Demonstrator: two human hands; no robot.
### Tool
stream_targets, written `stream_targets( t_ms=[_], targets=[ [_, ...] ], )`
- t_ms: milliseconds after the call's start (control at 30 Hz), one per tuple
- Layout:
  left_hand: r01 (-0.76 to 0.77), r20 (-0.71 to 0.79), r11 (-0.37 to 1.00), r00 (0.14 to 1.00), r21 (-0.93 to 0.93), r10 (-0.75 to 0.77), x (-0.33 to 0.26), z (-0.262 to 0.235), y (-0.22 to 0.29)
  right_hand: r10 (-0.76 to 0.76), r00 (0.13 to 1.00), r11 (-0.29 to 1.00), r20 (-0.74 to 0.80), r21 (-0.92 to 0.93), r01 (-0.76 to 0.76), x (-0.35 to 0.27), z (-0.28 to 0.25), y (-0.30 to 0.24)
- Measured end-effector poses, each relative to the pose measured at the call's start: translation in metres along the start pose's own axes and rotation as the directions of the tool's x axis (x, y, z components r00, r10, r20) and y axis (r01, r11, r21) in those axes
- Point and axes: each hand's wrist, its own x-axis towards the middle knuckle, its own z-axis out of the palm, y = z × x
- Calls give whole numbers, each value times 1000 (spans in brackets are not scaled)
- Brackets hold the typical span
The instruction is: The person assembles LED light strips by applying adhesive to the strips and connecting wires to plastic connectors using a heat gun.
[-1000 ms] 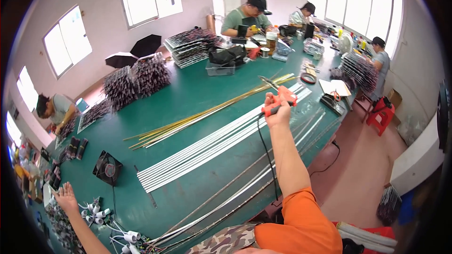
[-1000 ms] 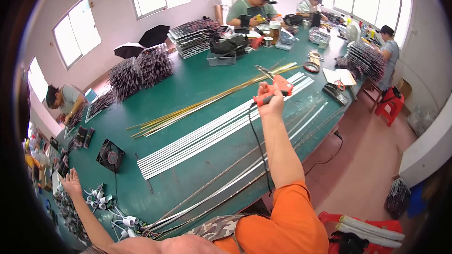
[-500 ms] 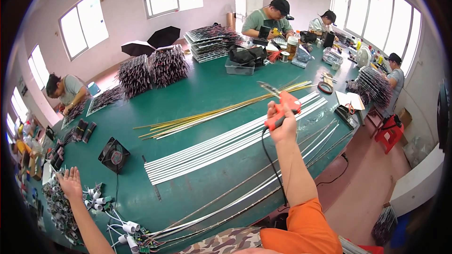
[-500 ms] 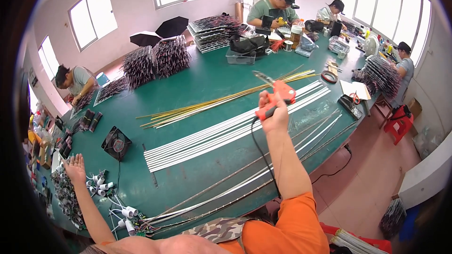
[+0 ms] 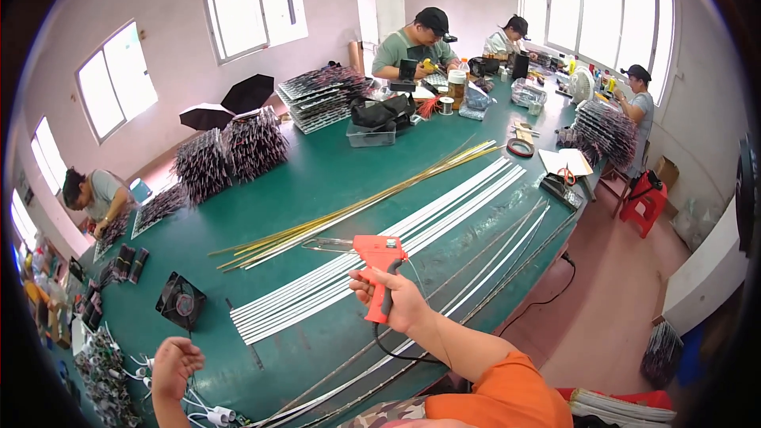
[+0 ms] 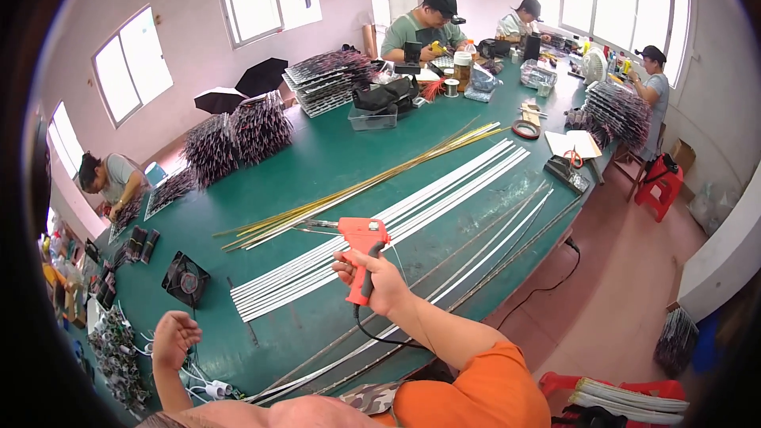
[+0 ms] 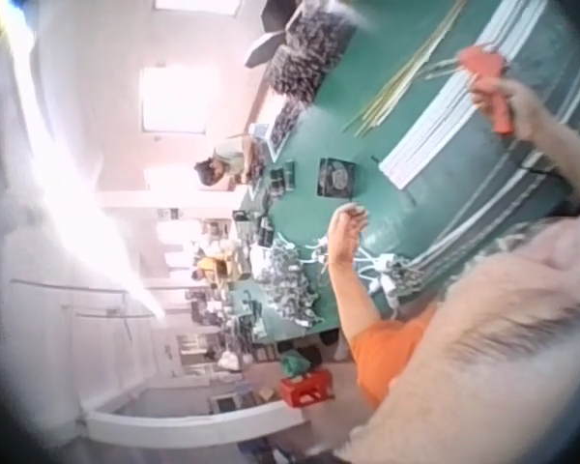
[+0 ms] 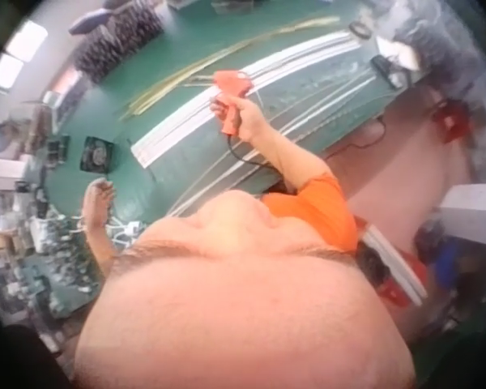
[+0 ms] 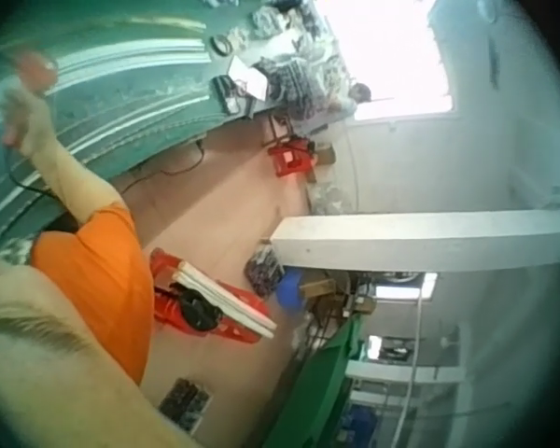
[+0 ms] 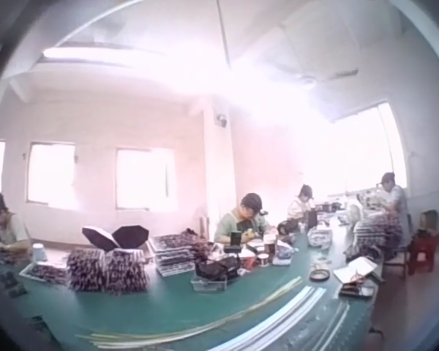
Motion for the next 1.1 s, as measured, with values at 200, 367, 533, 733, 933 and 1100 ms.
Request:
stream_targets(
  t_ms=[200,367,533,733,933,1100],
  targets=[
    [141,177,928,961,346,-212,-8,13,-17,18,1000,998,2,-65,-18,-4,-2,-1],
    [-124,220,686,974,717,-54,-18,-15,-19,108,994,992,-30,-65,-109,0,0,4],
    [11,-90,721,993,693,71,5,-30,3,58,998,998,-7,0,-58,-3,-11,-4],
    [110,-406,805,897,583,172,-6,-98,4,21,1000,998,-10,-57,-21,7,-6,9],
    [198,-335,468,914,861,229,-6,-132,-14,-47,997,993,-57,-113,41,3,-8,8],
    [44,-43,-4,985,999,166,2,-136,-44,-53,996,989,-78,-139,41,5,-9,8]
  ],
)
